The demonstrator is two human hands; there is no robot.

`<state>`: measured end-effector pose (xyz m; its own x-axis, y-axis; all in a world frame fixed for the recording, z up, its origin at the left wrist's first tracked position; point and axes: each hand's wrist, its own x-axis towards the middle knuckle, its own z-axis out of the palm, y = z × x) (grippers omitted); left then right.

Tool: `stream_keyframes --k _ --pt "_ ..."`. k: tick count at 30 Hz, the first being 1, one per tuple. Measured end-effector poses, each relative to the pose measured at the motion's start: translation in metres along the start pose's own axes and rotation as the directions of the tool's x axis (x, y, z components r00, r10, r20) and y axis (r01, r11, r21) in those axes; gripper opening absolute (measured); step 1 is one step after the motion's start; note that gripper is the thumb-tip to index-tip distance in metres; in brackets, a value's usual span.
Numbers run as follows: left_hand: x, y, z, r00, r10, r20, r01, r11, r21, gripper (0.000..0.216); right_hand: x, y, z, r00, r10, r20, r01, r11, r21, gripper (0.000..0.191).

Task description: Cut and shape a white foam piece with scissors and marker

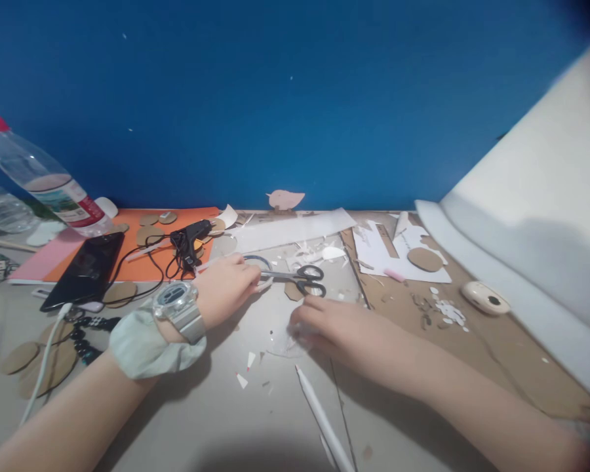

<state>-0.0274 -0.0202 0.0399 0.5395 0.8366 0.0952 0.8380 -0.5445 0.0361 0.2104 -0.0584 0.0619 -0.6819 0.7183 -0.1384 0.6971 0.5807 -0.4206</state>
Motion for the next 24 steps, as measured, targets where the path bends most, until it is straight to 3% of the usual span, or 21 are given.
stream_keyframes --k 5,24 --pt "-0.001 0.001 0.006 0.999 0.032 -0.004 -0.032 0.999 0.006 0.026 0.003 -0.003 0.008 0.997 -0.044 0.068 0.043 0.999 0.007 0.01" --pt "0.0 -0.001 0.008 0.996 0.089 0.0 -0.089 0.993 0.072 0.023 0.008 -0.001 0.02 0.993 -0.11 0.045 0.111 0.994 -0.021 0.009"
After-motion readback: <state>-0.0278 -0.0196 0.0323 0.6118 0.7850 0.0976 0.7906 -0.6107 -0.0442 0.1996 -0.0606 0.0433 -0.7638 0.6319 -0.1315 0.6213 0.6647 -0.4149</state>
